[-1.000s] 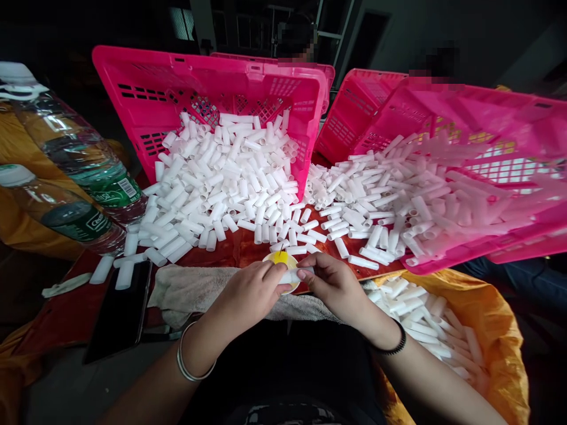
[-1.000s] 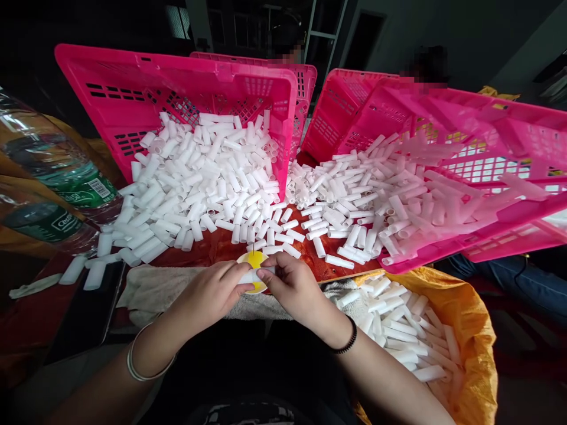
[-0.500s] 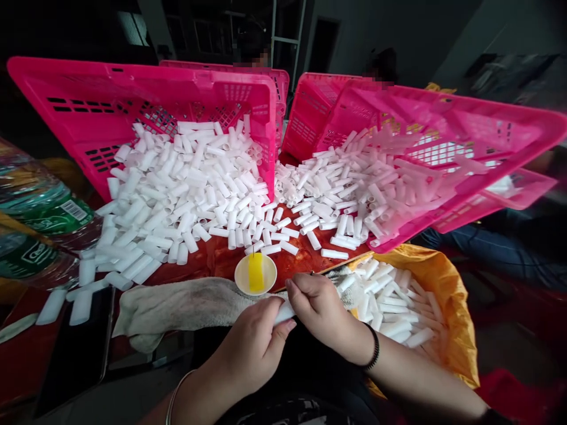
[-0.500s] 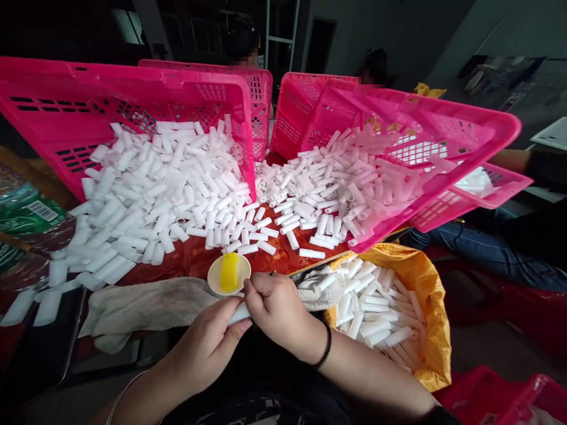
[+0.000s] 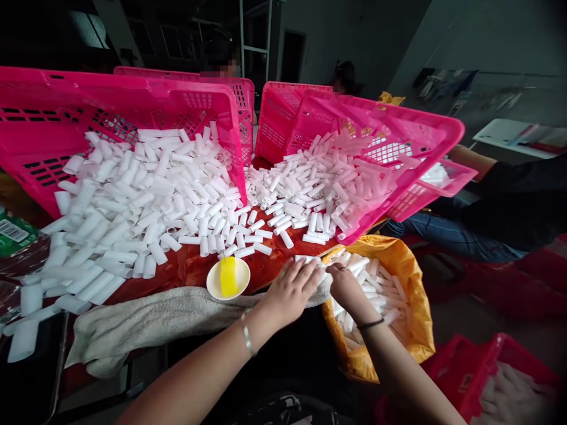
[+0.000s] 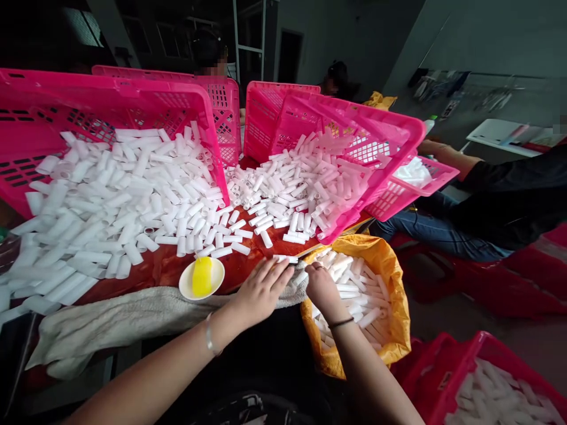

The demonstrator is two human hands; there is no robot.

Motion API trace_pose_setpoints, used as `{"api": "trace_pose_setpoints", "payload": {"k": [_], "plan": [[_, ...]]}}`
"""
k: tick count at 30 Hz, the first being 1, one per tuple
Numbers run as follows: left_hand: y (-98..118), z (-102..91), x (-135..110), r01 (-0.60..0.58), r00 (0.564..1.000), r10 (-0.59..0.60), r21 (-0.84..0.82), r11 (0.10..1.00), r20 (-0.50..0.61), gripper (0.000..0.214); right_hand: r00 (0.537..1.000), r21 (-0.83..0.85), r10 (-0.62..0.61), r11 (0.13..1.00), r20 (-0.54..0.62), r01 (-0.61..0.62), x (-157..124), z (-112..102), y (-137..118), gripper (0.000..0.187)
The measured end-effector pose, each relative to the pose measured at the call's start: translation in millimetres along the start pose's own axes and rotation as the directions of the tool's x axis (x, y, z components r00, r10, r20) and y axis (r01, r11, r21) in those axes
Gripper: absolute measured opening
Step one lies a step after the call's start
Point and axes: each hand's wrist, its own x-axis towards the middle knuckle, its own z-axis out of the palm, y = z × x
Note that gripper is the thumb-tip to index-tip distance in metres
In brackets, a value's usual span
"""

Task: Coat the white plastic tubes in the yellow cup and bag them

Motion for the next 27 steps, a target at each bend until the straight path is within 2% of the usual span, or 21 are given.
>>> {"api": "trace_pose_setpoints", "payload": {"k": [1, 3, 5, 7, 10, 12, 14, 15, 17, 18, 19, 21, 23, 25, 27], "plan": [[-4, 10.5, 18, 0.06, 0.995, -0.062, 0.035, 0.998, 0.076, 0.052, 0.999, 0.019, -0.028, 0.999, 0.021, 0.027, 6, 10, -4, 0.043], [-13, 26.8, 47, 0.134, 0.959, -0.144, 0.055, 0.989, 0.244, 0.05, 0.996, 0.068, -0.076, 0.995, 0.051, 0.073, 15, 23, -6, 0.036], [-20, 35.8, 64, 0.155, 0.934, -0.164, 0.053, 0.986, 0.317, 0.046, 0.994, 0.13, -0.102, 0.987, 0.043, 0.096, 15, 30, 0, 0.025], [-21, 36.4, 69, 0.157, 0.931, -0.163, 0.044, 0.987, 0.328, 0.041, 0.995, 0.203, -0.097, 0.974, -0.011, 0.097, 8, 33, 9, 0.018], [-13, 18.4, 61, 0.195, 0.922, -0.196, 0.037, 0.98, 0.335, 0.028, 0.989, 0.326, 0.005, 0.944, -0.149, 0.045, -8, 28, 18, 0.025], [-10, -7.0, 53, 0.24, 0.911, -0.237, 0.032, 0.97, 0.339, 0.022, 0.969, 0.41, 0.095, 0.912, -0.229, 0.007, -11, 18, 13, 0.039], [-18, -40.4, 49, 0.317, 0.887, -0.298, 0.004, 0.948, 0.353, 0.021, 0.958, 0.537, 0.159, 0.844, -0.238, -0.007, 1, 4, -3, 0.044], [-28, -58.5, 51, 0.406, 0.85, -0.353, -0.059, 0.912, 0.391, 0.023, 0.962, 0.601, 0.167, 0.8, -0.215, -0.005, 12, -5, -17, 0.042], [-58, -93.6, 59, 0.591, 0.733, -0.495, -0.078, 0.803, 0.467, 0.026, 0.986, 0.688, 0.113, 0.726, -0.126, 0.004, 44, -24, -53, 0.037], [-78, -109.1, 65, 0.665, 0.666, -0.59, -0.005, 0.746, 0.456, 0.027, 0.993, 0.697, 0.06, 0.716, -0.101, 0.028, 62, -33, -74, 0.035], [-100, -122.6, 70, 0.729, 0.604, -0.694, 0.08, 0.68, 0.392, 0.029, 0.996, 0.71, 0.009, 0.702, -0.085, 0.054, 78, -42, -95, 0.034], [-145, -143.1, 75, 0.777, 0.56, -0.78, 0.149, 0.612, 0.279, 0.041, 0.99, 0.749, -0.101, 0.648, -0.095, 0.138, 103, -57, -133, 0.046], [-183, -155.4, 68, 0.813, 0.521, -0.836, 0.199, 0.547, 0.171, 0.054, 0.95, 0.734, -0.251, 0.608, -0.185, 0.303, 111, -68, -154, 0.063], [-211, -160.8, 46, 0.834, 0.478, -0.869, 0.246, 0.495, 0.129, 0.071, 0.909, 0.629, -0.333, 0.658, -0.252, 0.415, 106, -73, -152, 0.068], [-227, -160.1, 17, 0.82, 0.492, -0.86, 0.262, 0.509, 0.135, 0.078, 0.919, 0.477, -0.312, 0.786, -0.241, 0.392, 95, -70, -131, 0.061]]}}
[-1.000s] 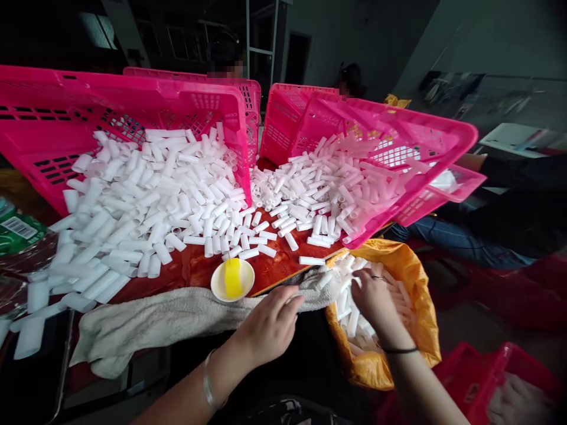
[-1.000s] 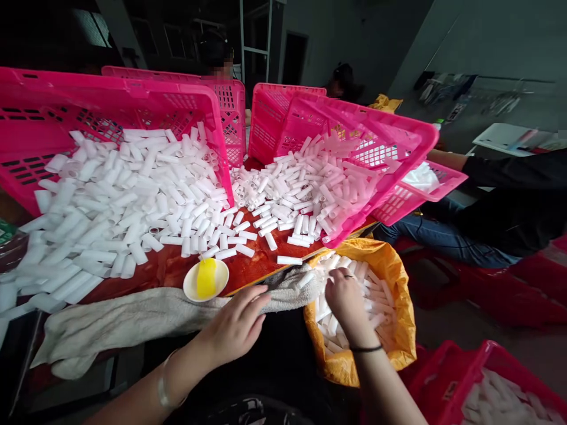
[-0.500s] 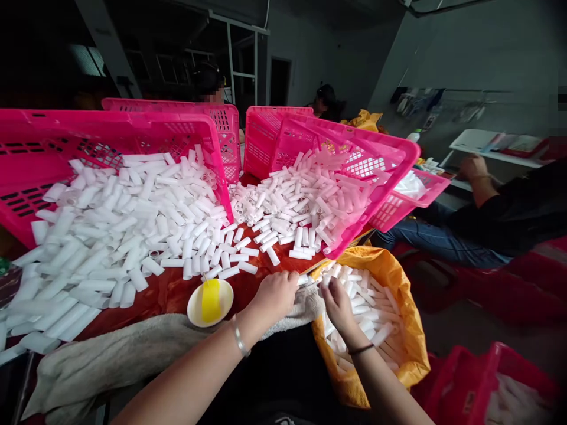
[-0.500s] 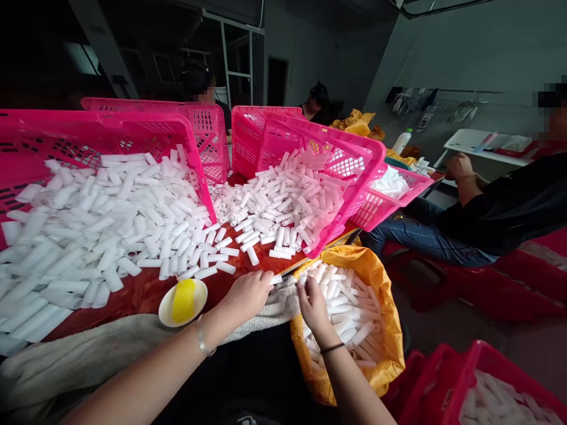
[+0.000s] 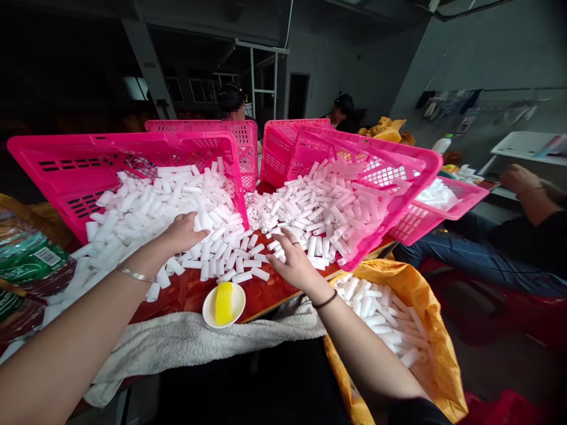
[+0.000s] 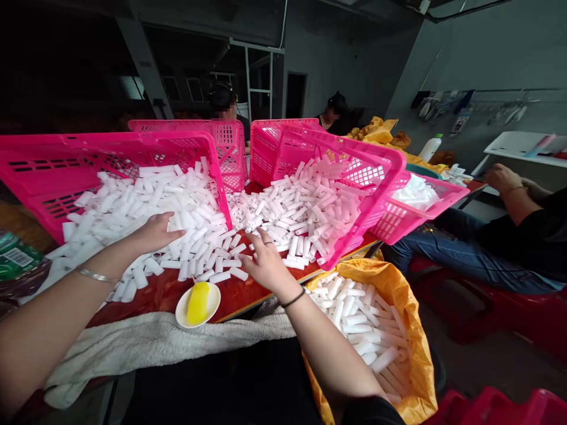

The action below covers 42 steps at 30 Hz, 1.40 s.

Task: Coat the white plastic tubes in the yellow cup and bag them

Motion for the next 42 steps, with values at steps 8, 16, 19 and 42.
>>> {"api": "trace_pose_setpoints", "payload": {"k": [8, 16, 19, 42], "plan": [[-53, 67.9, -32, -0.166, 0.985, 0.165, 0.015, 0.986, 0.056, 0.083, 0.971, -0.565, 0.24, 0.802, 0.004, -0.195, -49, -3, 92, 0.084], [-50, 88.3, -69, -0.294, 0.941, 0.243, -0.212, 0.932, -0.235, 0.072, 0.964, -0.585, 0.232, 0.803, 0.13, -0.114, -25, 15, 90, 0.087], [-50, 100.9, -112, -0.394, 0.902, 0.329, -0.222, 0.892, -0.281, 0.079, 0.963, -0.581, 0.228, 0.808, 0.145, -0.104, -17, 16, 89, 0.087], [-12, 140.4, -175, -0.246, 0.952, 0.191, -0.224, 0.943, -0.241, 0.112, 0.746, -0.387, 0.317, 0.918, 0.585, -0.087, -123, -2, 99, 0.09]]}}
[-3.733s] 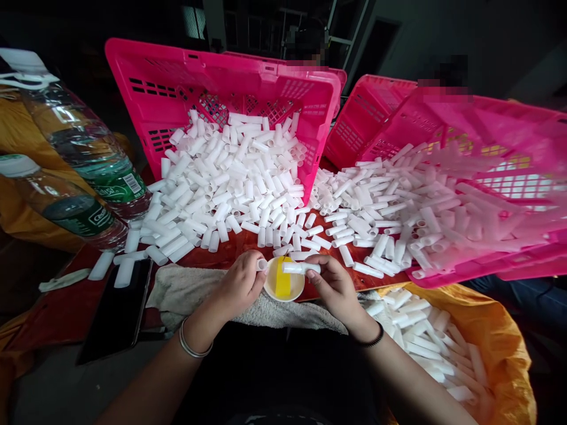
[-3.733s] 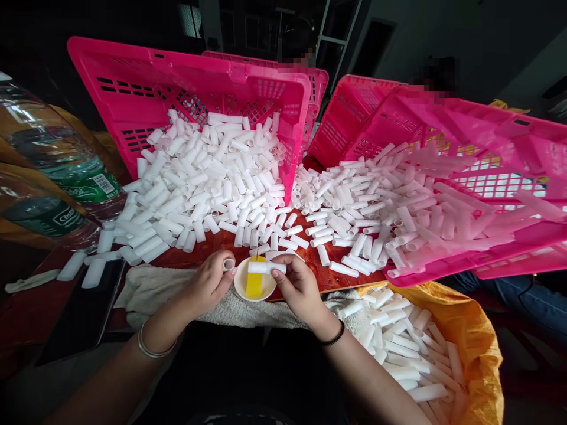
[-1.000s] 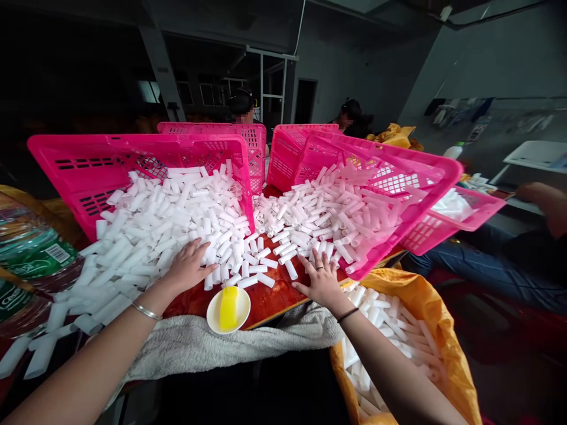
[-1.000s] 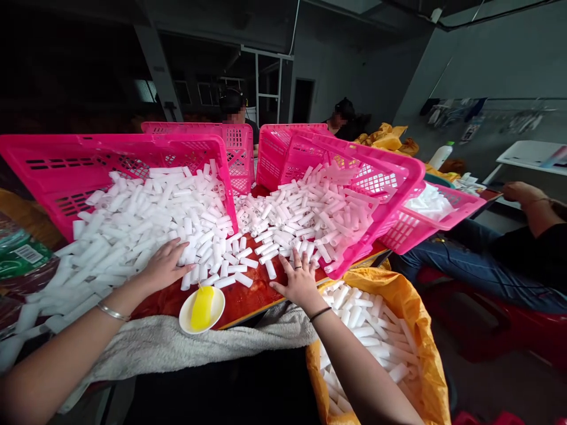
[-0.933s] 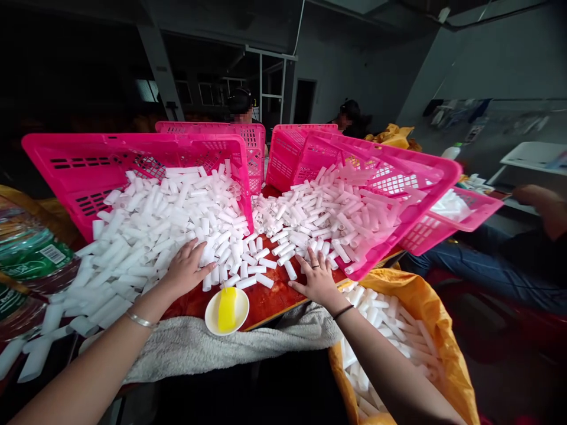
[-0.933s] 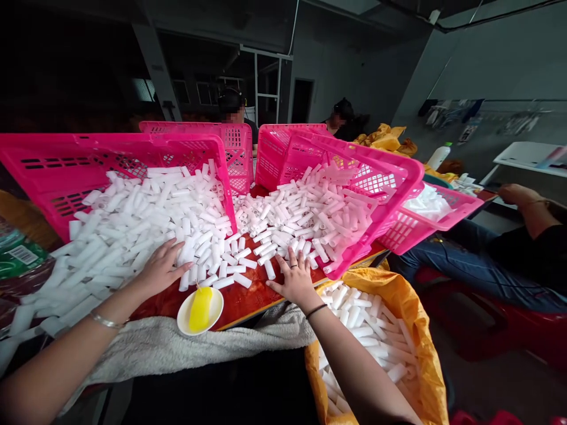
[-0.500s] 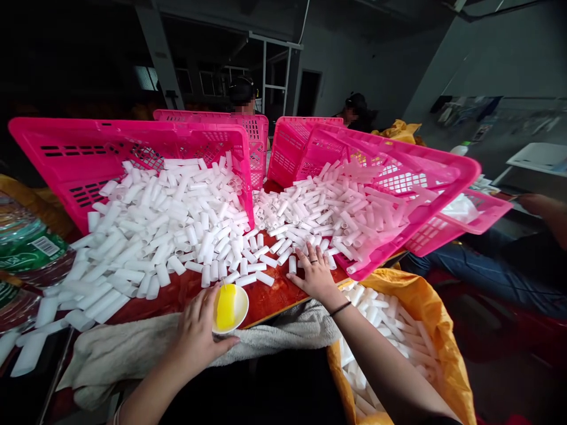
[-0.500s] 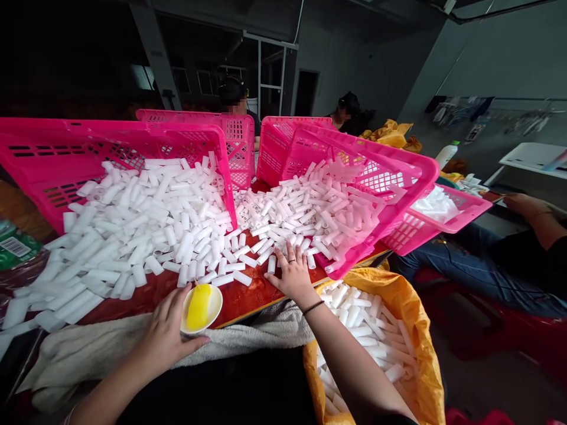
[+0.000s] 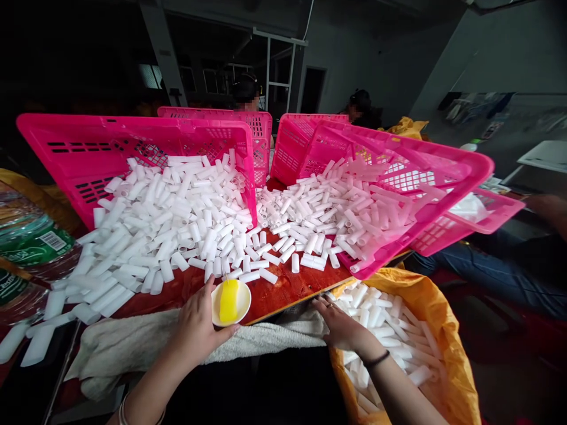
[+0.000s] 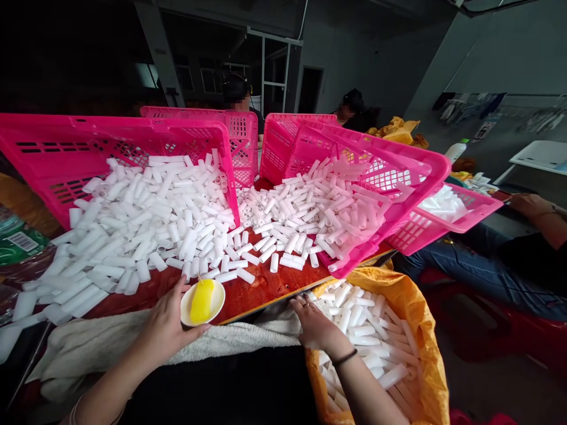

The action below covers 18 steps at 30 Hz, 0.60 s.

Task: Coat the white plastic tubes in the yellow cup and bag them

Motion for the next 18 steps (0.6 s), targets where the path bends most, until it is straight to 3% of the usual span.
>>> {"api": "trace_pose_setpoints", "payload": {"k": [5, 9, 11, 15, 18], "plan": [[2, 2.6, 5, 0.03, 0.999, -0.03, -0.025, 0.999, -0.028, 0.112, 0.999, 0.008, -0.028, 1.0, 0.044, 0.028, 24, 3, 11, 0.075], [-2, 7.2, 5, 0.038, 0.999, -0.04, -0.043, 0.998, -0.026, 0.111, 0.999, -0.039, -0.005, 0.999, -0.036, 0.004, 4, 10, 12, 0.036], [-3, 8.7, 5, 0.038, 0.999, -0.039, -0.035, 0.999, -0.031, 0.11, 0.996, -0.057, -0.054, 0.997, -0.074, 0.05, -11, 14, 13, 0.03], [-4, 10.3, 5, 0.021, 0.999, -0.022, -0.023, 1.0, -0.048, 0.11, 0.977, 0.022, -0.212, 0.977, -0.019, 0.212, -33, 29, 18, 0.04], [-6, 10.9, 4, 0.013, 0.998, -0.014, -0.018, 1.0, -0.056, 0.11, 0.984, 0.084, -0.175, 0.982, 0.037, 0.172, -42, 39, 23, 0.069]]}}
